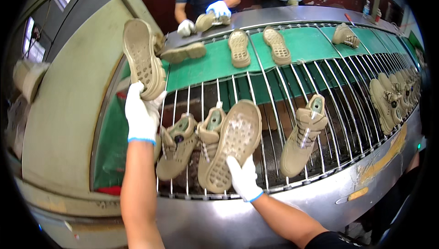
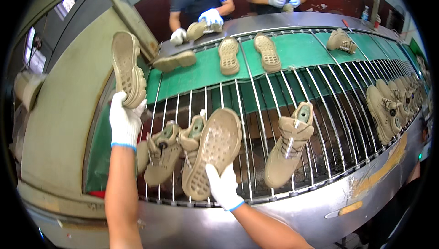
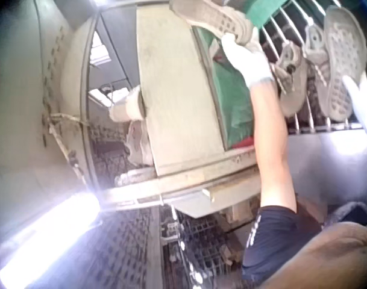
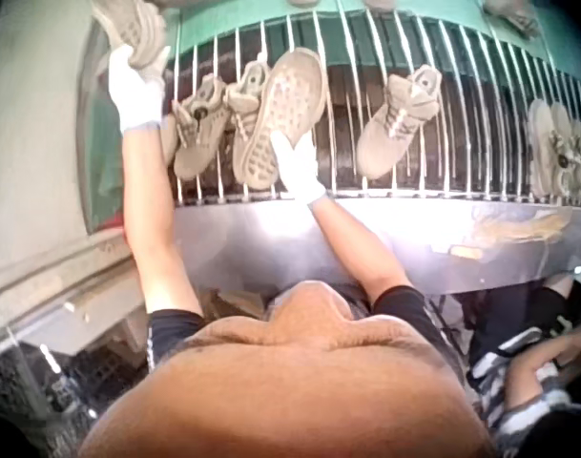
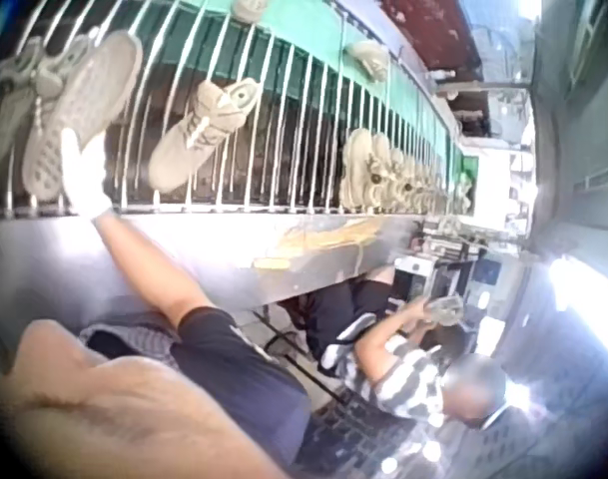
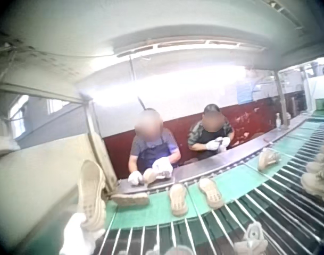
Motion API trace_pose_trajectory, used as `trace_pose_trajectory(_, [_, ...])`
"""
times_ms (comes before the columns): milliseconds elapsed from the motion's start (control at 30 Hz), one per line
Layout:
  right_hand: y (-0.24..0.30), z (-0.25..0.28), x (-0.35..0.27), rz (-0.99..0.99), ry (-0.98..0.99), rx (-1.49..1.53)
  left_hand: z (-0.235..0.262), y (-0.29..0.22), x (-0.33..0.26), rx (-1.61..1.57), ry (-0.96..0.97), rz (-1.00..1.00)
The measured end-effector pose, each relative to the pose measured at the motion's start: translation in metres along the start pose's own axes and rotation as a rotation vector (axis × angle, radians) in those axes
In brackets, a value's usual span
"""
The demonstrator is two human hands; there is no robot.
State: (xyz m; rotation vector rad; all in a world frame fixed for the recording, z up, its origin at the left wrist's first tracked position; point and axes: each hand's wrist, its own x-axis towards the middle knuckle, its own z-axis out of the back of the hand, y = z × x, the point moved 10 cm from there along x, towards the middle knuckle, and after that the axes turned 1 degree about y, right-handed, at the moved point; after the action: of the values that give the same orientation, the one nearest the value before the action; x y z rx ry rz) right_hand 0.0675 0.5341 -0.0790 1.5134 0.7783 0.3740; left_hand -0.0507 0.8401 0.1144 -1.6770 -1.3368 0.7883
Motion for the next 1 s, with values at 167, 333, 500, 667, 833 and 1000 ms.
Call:
trace_pose_trajectory(167, [-0.009,-0.006,0.005,0.013,0.055,0.224,0.053,-0.013,-0.243,0.074,-0.078,-0.06])
trace_pose_trajectory(333, [-0.005,0.005,-0.026,0.042,0.162,0.317,0.203,0.021,-0.427,0.483,-0.308,0.029])
trace_pose_trajectory(500, [0.013,0.017,-0.119,0.207,0.458,0.064,0.282,0.001,-0.48,0.566,-0.491,0.091])
trace_pose_trajectory(667, [0.008,0.049,-0.183,0.335,0.395,-0.443,0.218,-0.063,-0.468,1.358,-0.337,-0.414])
trace_pose_trajectory(833, [0.036,0.049,-0.217,0.525,0.463,-0.713,0.154,-0.034,-0.447,1.087,-0.018,-0.52])
trace_pose_trajectory(1000, [0.039,0.049,-0.248,0.549,0.521,-0.701,0.102,0.073,-0.431,1.153,0.235,-0.322])
